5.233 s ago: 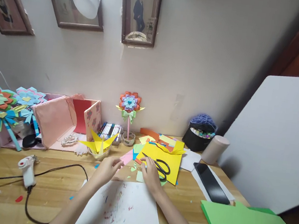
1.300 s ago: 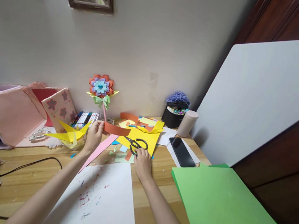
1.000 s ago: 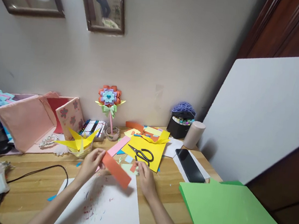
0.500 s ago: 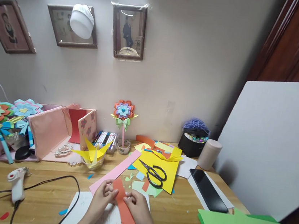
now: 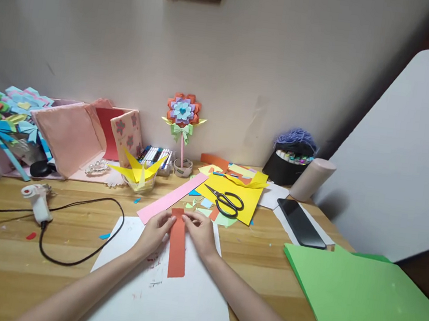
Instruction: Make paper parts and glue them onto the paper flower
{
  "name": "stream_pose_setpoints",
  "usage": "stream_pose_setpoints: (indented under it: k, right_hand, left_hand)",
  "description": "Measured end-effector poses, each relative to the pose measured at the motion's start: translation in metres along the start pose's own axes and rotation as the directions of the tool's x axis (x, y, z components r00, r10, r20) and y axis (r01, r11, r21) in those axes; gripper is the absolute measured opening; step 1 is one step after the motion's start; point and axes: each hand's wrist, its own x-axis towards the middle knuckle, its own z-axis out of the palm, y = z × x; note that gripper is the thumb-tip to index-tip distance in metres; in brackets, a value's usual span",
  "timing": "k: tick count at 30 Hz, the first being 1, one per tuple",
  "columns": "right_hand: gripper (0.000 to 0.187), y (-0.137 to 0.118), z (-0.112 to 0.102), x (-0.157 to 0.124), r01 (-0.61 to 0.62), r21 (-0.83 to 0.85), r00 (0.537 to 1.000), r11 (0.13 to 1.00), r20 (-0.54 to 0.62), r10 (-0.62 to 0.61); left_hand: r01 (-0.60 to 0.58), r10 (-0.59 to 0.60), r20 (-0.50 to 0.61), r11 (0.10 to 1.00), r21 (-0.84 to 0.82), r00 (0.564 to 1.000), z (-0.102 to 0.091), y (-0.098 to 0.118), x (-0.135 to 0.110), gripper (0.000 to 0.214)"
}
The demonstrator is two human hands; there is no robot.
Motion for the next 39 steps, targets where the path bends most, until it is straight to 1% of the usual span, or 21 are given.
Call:
stream_pose_setpoints:
  k: [3,5,8,10,11,13,15,17,18,19,20,21,23,25,27,28,30,33,35,37,39]
  right_hand:
    - [0.019,-0.005,0.0,-0.006,0.13,-0.077,0.99,0.989,-0.04,-0.133]
    - [0.018,-0.009,-0.001,-0.011,0.239,-0.159,0.968,0.958,-0.04,-0.248]
    - [0.02,-0.011,-0.002,-0.016,0.415,-0.313,0.902,0.855,0.019,-0.431]
    - [0.022,-0.011,-0.003,-0.017,0.481,-0.384,0.866,0.788,0.071,-0.494]
    - [0.022,-0.011,-0.003,-0.018,0.488,-0.409,0.863,0.771,0.093,-0.496]
    - [0.022,-0.011,-0.004,-0.018,0.449,-0.435,0.887,0.781,0.11,-0.449]
    - [0.02,-0.011,-0.004,-0.017,0.362,-0.407,0.929,0.838,0.083,-0.361]
    - [0.018,-0.011,-0.004,-0.015,0.246,-0.303,0.969,0.921,0.048,-0.243]
    - [0.019,-0.01,-0.004,-0.013,0.177,-0.223,0.984,0.959,0.063,-0.167]
    - [0.021,-0.01,-0.005,-0.011,0.1,-0.137,0.99,0.986,0.112,-0.084]
    - [0.023,-0.009,-0.007,-0.009,0.019,-0.06,0.983,0.998,0.184,-0.008]
    - [0.025,-0.009,-0.009,-0.007,-0.055,-0.003,0.961,0.998,0.271,0.054]
    - [0.026,-0.009,-0.014,-0.003,-0.15,0.037,0.89,0.988,0.44,0.119]
    - [0.024,-0.011,-0.019,-0.001,-0.181,0.013,0.818,0.983,0.557,0.143]
    - [0.022,-0.012,-0.023,0.0,-0.178,-0.022,0.777,0.984,0.61,0.155]
    - [0.023,-0.012,-0.024,0.0,-0.174,-0.032,0.78,0.984,0.606,0.158]
    - [0.026,-0.011,-0.024,0.001,-0.172,-0.032,0.814,0.985,0.558,0.16]
    - [0.03,-0.007,-0.02,0.001,-0.182,-0.021,0.874,0.983,0.454,0.172]
    - [0.033,-0.003,-0.018,0.001,-0.155,-0.021,0.917,0.988,0.369,0.152]
    - [0.038,-0.001,-0.016,0.0,-0.095,-0.034,0.958,0.995,0.27,0.1]
    - [0.042,0.0,-0.016,-0.001,-0.038,-0.061,0.98,0.997,0.195,0.049]
  left_hand:
    - [0.031,-0.031,-0.013,0.999,0.008,0.999,0.002,0.001,0.0,0.03]
    - [0.059,-0.059,-0.005,0.998,-0.03,0.998,0.002,0.001,-0.001,0.032]
    - [0.137,-0.134,0.034,0.984,-0.112,0.99,0.002,0.001,0.0,0.034]
    - [0.184,-0.178,0.05,0.973,-0.139,0.983,0.0,0.0,0.0,0.035]
    - [0.194,-0.187,0.056,0.97,-0.144,0.981,0.0,-0.001,0.0,0.035]
    - [0.191,-0.183,0.065,0.971,-0.145,0.981,-0.002,-0.002,0.0,0.035]
    - [0.166,-0.159,0.061,0.977,-0.137,0.985,-0.002,-0.002,0.0,0.034]
    - [0.135,-0.131,0.036,0.982,-0.129,0.991,-0.003,-0.001,0.0,0.033]
    - [0.123,-0.122,0.015,0.984,-0.13,0.992,-0.003,-0.001,0.0,0.032]
    - [0.111,-0.114,-0.016,0.985,-0.133,0.993,-0.003,-0.001,0.001,0.032]
    - [0.098,-0.107,-0.057,0.986,-0.136,0.993,-0.003,-0.002,0.001,0.032]
    - [0.081,-0.097,-0.107,0.987,-0.14,0.99,-0.003,-0.002,0.002,0.032]
    - [0.044,-0.075,-0.213,0.988,-0.145,0.974,-0.004,-0.003,0.004,0.031]
    - [0.019,-0.061,-0.279,0.988,-0.152,0.958,-0.005,-0.002,0.005,0.03]
    - [0.009,-0.055,-0.292,0.988,-0.157,0.955,-0.006,0.0,0.005,0.03]
    - [0.012,-0.056,-0.281,0.988,-0.157,0.958,-0.006,0.001,0.005,0.03]
    - [0.043,-0.079,-0.219,0.986,-0.164,0.973,-0.005,0.005,0.004,0.03]
    - [0.101,-0.114,-0.066,0.98,-0.173,0.991,-0.002,0.008,0.002,0.035]
    - [0.08,-0.081,0.002,0.983,-0.162,0.997,0.0,0.008,0.001,0.036]
    - [0.033,-0.029,0.035,0.989,-0.145,0.999,0.002,0.007,-0.001,0.04]
    - [0.014,-0.007,0.049,0.991,-0.136,0.999,0.003,0.007,-0.002,0.044]
